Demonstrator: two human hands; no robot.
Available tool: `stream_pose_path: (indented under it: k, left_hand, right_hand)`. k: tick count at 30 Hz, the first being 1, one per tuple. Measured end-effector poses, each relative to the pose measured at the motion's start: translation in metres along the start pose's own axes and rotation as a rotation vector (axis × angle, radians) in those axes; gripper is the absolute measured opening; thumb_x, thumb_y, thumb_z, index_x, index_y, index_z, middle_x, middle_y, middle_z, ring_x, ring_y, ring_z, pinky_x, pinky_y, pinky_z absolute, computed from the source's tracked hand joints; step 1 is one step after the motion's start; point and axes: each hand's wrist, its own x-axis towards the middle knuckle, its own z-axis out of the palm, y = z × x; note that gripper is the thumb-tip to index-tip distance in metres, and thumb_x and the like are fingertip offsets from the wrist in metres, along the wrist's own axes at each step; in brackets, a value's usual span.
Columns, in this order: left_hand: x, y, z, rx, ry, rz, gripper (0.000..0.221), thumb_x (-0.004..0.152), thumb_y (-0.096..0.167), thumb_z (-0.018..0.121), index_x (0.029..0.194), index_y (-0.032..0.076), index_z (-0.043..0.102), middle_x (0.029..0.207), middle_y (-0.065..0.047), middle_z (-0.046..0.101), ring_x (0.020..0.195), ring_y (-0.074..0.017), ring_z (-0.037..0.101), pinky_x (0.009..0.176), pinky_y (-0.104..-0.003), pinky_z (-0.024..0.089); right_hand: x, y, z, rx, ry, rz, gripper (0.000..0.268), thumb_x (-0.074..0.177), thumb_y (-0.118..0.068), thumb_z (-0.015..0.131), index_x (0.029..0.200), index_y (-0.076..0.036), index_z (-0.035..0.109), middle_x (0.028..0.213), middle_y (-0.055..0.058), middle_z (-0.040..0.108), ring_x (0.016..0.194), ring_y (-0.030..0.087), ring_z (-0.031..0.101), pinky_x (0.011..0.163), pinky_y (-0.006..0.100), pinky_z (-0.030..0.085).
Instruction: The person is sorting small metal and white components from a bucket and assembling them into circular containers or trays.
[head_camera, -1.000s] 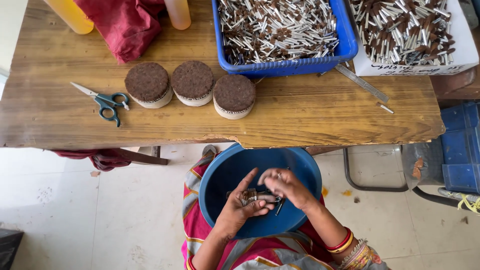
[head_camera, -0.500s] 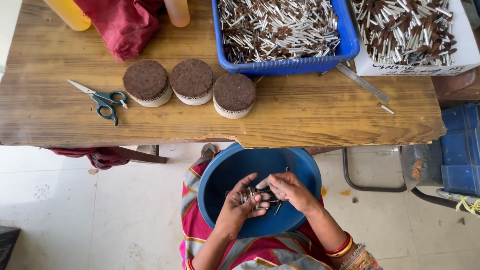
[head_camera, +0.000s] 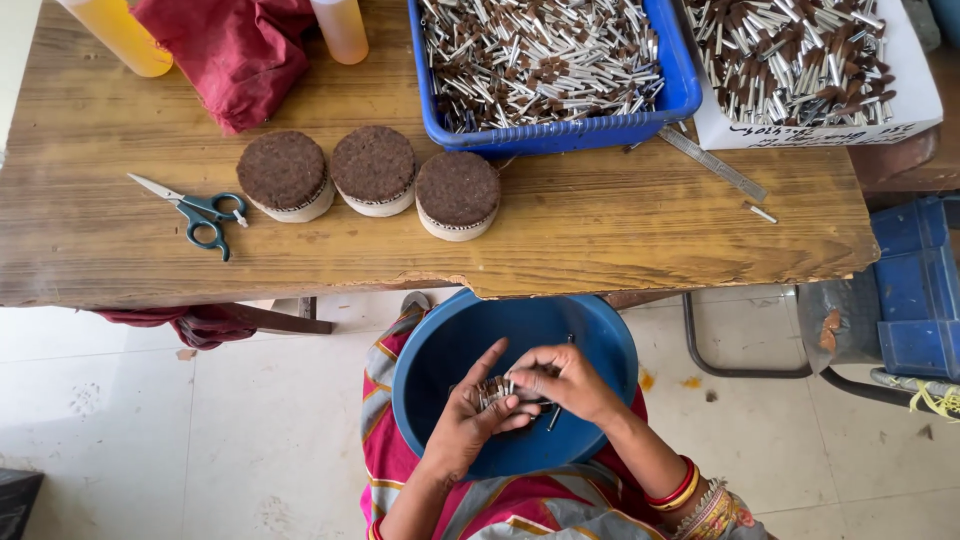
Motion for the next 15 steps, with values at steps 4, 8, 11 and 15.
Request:
stream_pose_path:
  k: [4, 8, 11, 15]
  left_hand:
    - [-0.004, 0.0, -0.001, 0.052, -0.016, -0.015, 0.082, 0.096, 0.006, 0.063, 0.164, 0.014, 0.018, 0.119, -0.018, 0.072, 0.1, -0.0236, 0.075, 0.086, -0.03, 0.063]
    - [-0.003, 0.004, 0.0, 0.096, -0.049, -0.037, 0.083, 0.097, 0.007, 0.063, 0.165, 0.015, 0.017, 0.119, -0.018, 0.071, 0.098, -0.0235, 0.075, 0.083, -0.031, 0.063]
    - [-0.003, 0.007, 0.002, 0.115, -0.056, -0.046, 0.084, 0.098, 0.007, 0.061, 0.166, 0.018, 0.013, 0.119, -0.02, 0.072, 0.097, -0.0235, 0.075, 0.083, -0.03, 0.063]
    - [-0.001, 0.0, 0.005, 0.148, -0.077, -0.055, 0.086, 0.096, 0.005, 0.06, 0.164, 0.021, 0.008, 0.128, -0.013, 0.064, 0.095, -0.0231, 0.075, 0.081, -0.031, 0.064]
  right_hand:
    - [0.004, -0.002, -0.003, 0.132, 0.011, -0.082, 0.026, 0.104, -0.027, 0.071, 0.097, -0.001, 0.071, 0.074, -0.005, 0.063, 0.065, 0.0, 0.053, 0.06, 0.016, 0.042]
    - [0.001, -0.016, 0.006, 0.012, -0.022, -0.044, 0.022, 0.097, -0.021, 0.074, 0.101, 0.001, 0.074, 0.086, 0.0, 0.072, 0.078, 0.003, 0.064, 0.071, 0.019, 0.053]
    - [0.005, 0.006, -0.013, 0.141, 0.064, -0.075, 0.024, 0.103, -0.023, 0.071, 0.098, 0.001, 0.073, 0.076, -0.002, 0.065, 0.067, 0.001, 0.056, 0.059, 0.016, 0.043]
    - [0.004, -0.041, 0.025, 0.166, 0.003, 0.094, 0.017, 0.098, -0.02, 0.07, 0.098, -0.003, 0.071, 0.07, -0.003, 0.062, 0.057, 0.002, 0.051, 0.047, 0.016, 0.037]
